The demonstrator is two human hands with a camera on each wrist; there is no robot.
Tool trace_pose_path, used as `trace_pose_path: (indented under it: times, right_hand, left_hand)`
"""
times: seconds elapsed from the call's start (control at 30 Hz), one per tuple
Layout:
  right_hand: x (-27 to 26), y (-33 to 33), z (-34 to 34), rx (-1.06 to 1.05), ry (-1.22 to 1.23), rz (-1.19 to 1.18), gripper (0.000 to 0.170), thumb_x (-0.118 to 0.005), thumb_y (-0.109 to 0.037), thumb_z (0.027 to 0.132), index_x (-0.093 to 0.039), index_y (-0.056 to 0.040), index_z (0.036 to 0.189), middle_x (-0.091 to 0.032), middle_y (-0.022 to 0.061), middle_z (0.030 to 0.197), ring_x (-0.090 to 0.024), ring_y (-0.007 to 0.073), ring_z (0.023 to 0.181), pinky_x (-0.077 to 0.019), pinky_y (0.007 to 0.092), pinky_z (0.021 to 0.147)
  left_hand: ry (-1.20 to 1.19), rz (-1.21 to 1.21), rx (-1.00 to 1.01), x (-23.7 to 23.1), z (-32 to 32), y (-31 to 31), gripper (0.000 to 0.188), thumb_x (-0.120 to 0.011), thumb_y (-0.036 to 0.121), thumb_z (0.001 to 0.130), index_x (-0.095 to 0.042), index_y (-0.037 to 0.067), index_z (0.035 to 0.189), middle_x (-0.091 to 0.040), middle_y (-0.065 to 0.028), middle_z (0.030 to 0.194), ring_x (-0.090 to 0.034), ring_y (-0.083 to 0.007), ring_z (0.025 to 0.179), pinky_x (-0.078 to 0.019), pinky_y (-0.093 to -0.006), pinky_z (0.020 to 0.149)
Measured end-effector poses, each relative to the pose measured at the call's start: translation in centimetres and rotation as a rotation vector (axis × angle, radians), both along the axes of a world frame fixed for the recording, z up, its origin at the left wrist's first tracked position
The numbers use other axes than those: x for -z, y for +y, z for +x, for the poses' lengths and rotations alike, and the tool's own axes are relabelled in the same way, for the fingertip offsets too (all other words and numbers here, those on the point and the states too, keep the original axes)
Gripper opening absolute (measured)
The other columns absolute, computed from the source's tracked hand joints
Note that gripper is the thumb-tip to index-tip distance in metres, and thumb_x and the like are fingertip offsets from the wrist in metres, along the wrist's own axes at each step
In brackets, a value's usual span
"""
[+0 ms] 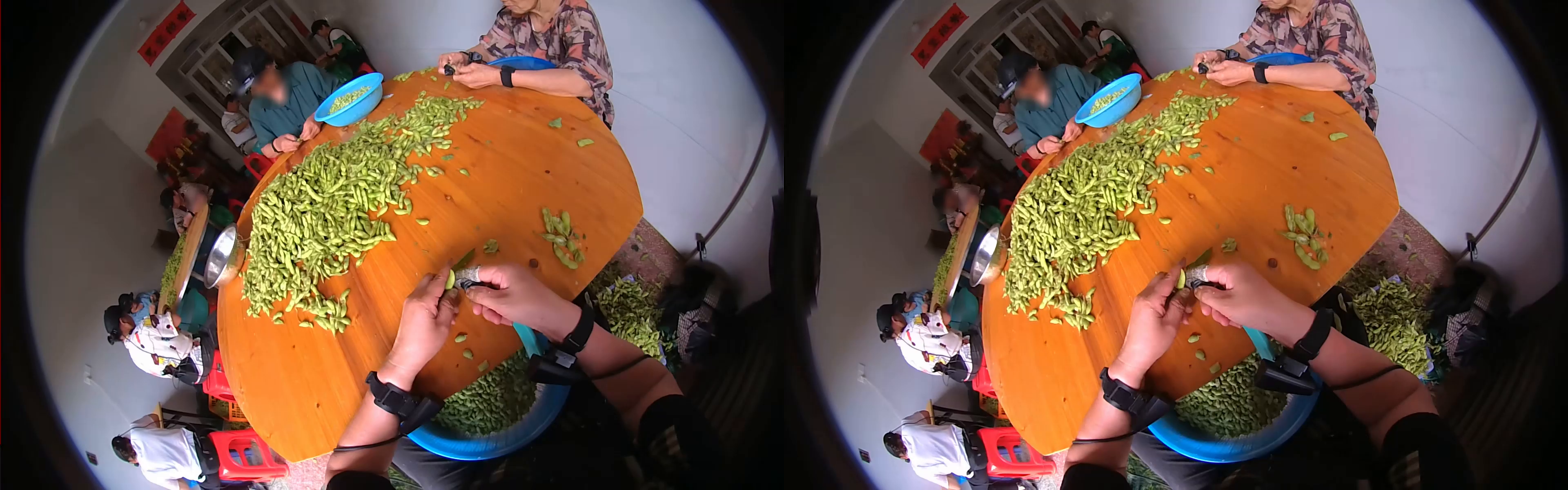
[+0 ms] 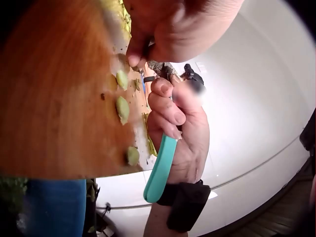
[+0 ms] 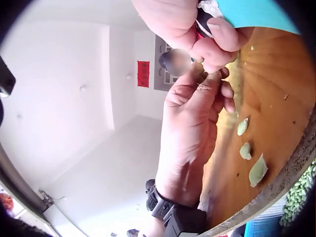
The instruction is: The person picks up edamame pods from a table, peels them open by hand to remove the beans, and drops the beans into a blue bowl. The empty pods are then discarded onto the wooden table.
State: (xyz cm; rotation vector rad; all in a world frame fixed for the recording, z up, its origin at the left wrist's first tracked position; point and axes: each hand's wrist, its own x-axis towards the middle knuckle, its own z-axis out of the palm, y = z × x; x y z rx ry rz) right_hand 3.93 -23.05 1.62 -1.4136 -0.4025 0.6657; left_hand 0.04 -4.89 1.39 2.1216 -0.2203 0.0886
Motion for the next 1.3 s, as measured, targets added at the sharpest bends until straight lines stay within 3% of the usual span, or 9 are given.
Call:
trace_pose_path:
  times: [0.13,0.27,0.33,0.47,0.73,0.9,1.03,1.2,1.3]
  right_hand:
    - [0.1,0.3,-0.3,0.015,0.07,0.015,0.011,-0.051,-0.012,0.094,-0.059,-0.0044,0.097,-0.056,-0.0004,0.073,-0.05,0.0033,0.056,-0.0377,0.0182,0.046]
    - [-0.4,0.4,-0.4,0.038,0.261,0.167,0.011,-0.052,-0.012,0.093,-0.058,-0.0049,0.099,-0.057,-0.0002,0.075,-0.049,0.0036,0.057,-0.0362,0.0176,0.046]
    - [-0.9,0.4,-0.6,0.044,0.299,0.199,0.011,-0.053,-0.012,0.093,-0.058,-0.0049,0.099,-0.057,0.0,0.076,-0.048,0.0039,0.057,-0.0355,0.0175,0.046]
    - [-0.2,-0.3,0.1,-0.054,0.627,0.407,0.013,-0.05,-0.016,0.095,-0.055,-0.0035,0.096,-0.049,-0.0027,0.066,-0.04,0.0033,0.047,-0.0305,0.0161,0.041]
    - [0.1,0.0,-0.3,-0.24,0.855,0.596,0.02,-0.047,-0.02,0.097,-0.055,-0.0031,0.092,-0.047,-0.0034,0.061,-0.037,0.0034,0.042,-0.0283,0.017,0.038]
    - [-2.1,0.1,-0.6,0.146,-0.102,-0.09,0.024,-0.05,-0.011,0.094,-0.059,-0.0037,0.115,-0.06,0.0007,0.076,-0.05,0.0033,0.054,-0.036,0.0177,0.044]
    - [-2.8,1.0,-0.8,0.122,-0.124,-0.032,0.014,-0.049,-0.007,0.091,-0.06,-0.0006,0.098,-0.056,0.0012,0.067,-0.05,0.0056,0.05,-0.0394,0.022,0.046]
    - [-1.6,1.7,-0.8,0.065,-0.242,-0.064,0.01,-0.051,-0.006,0.09,-0.058,-0.0007,0.087,-0.051,-0.0005,0.058,-0.051,0.0062,0.049,-0.0398,0.0233,0.046]
    - [-1.0,1.8,-1.0,0.043,-0.289,-0.093,0.009,-0.051,-0.006,0.089,-0.058,-0.001,0.085,-0.049,-0.0011,0.056,-0.051,0.0066,0.049,-0.0402,0.0239,0.046]
  left_hand:
    - [-0.371,0.437,0.064,1.1,0.5,1.2,0.051,-0.057,0.0,0.088,-0.043,0.003,0.137,-0.059,-0.0193,0.103,-0.064,-0.0202,0.078,-0.0523,-0.029,0.068]
    - [-0.292,0.44,0.049,-0.2,-0.1,1.3,0.052,-0.058,0.0,0.086,-0.044,0.003,0.135,-0.06,-0.0207,0.107,-0.066,-0.0236,0.083,-0.0525,-0.03,0.073]
    - [-0.006,0.071,-0.038,-0.9,-0.3,1.5,0.037,-0.058,-0.004,0.088,-0.054,-0.001,0.124,-0.066,-0.0058,0.103,-0.062,-0.0097,0.094,-0.0492,-0.0255,0.081]
    - [-0.183,-0.421,0.079,1.6,0.9,1.9,0.028,-0.062,-0.005,0.086,-0.06,0.001,0.113,-0.065,-0.0008,0.097,-0.058,-0.0069,0.074,-0.0493,-0.023,0.066]
    - [-0.162,-0.501,0.075,0.9,0.8,1.7,0.013,-0.062,0.002,0.089,-0.062,-0.001,0.102,-0.058,-0.0058,0.109,-0.054,-0.0074,0.066,-0.0451,-0.0199,0.056]
    - [-0.01,-0.525,-0.067,0.1,0.7,2.4,0.016,-0.057,0.011,0.095,-0.061,0.002,0.108,-0.06,-0.0015,0.088,-0.053,-0.0073,0.06,-0.0429,-0.0194,0.052]
    - [-0.191,0.008,-0.082,0.3,0.6,1.8,0.016,-0.061,0.008,0.091,-0.057,-0.004,0.101,-0.065,-0.0109,0.092,-0.059,-0.0179,0.066,-0.0457,-0.0268,0.056]
    - [-0.151,0.077,-0.047,0.7,0.2,1.4,0.041,-0.063,0.005,0.087,-0.052,-0.003,0.126,-0.064,-0.0206,0.092,-0.064,-0.0307,0.075,-0.051,-0.034,0.069]
    - [-0.218,0.133,-0.018,1.1,0.1,1.5,0.047,-0.059,0.001,0.091,-0.046,-0.001,0.136,-0.055,-0.002,0.072,-0.052,-0.0062,0.057,-0.045,-0.0219,0.053]
